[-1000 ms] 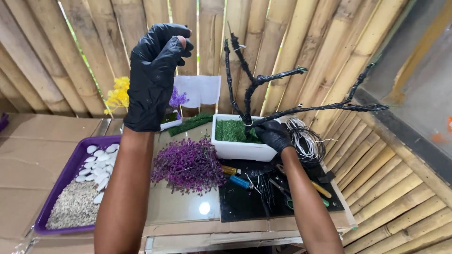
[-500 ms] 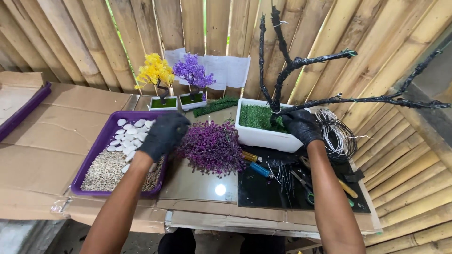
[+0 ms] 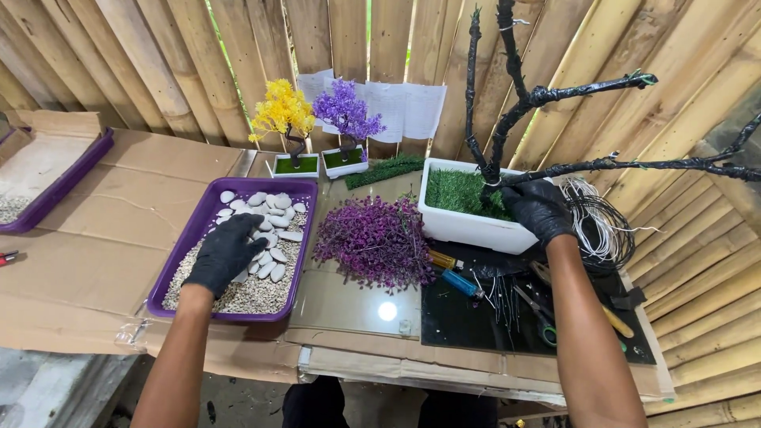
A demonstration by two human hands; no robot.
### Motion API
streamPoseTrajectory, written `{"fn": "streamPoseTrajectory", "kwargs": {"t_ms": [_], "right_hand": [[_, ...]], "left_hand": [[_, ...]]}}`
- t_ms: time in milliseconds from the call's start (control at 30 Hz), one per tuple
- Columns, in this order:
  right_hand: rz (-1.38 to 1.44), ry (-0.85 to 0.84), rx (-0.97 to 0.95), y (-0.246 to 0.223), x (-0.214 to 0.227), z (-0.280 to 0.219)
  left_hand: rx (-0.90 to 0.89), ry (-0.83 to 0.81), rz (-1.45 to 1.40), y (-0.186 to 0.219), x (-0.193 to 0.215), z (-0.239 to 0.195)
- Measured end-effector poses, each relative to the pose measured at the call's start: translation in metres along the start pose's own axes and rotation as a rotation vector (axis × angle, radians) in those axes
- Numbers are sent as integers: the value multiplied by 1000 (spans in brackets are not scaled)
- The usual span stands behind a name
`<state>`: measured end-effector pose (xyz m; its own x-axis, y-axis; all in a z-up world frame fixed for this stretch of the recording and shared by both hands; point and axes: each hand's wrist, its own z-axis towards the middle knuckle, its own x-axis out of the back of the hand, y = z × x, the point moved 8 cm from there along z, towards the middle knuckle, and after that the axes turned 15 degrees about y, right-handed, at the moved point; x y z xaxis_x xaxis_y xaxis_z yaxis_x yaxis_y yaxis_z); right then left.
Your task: The person arranges white stones and small pebbles into a white rectangular planter containing a black artificial tree and green moss. They pick up stones from a purple tray and place them around the base of the tree.
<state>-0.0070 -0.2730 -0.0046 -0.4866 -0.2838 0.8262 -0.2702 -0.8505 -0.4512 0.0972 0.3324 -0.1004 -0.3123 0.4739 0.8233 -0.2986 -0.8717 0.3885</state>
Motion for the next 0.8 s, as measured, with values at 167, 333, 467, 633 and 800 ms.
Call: {"fn": "streamPoseTrajectory", "kwargs": {"t_ms": [167,333,467,633,800], "right_hand": [[-14,20,21,10,-7,6],[-37,38,24,2,-1,2],[-31,37,13,6,-4,6],[-22,41,27,6,-4,7],[-4,80,68,10,-6,6]], "left_hand": [[-61,12,132,9,-9,4],[-66,-10,300,41,5,-3],[-189,140,423,39,-13,2],[-390,298,453,63,9,-9],[-432,350,423,55,2,-11]]}}
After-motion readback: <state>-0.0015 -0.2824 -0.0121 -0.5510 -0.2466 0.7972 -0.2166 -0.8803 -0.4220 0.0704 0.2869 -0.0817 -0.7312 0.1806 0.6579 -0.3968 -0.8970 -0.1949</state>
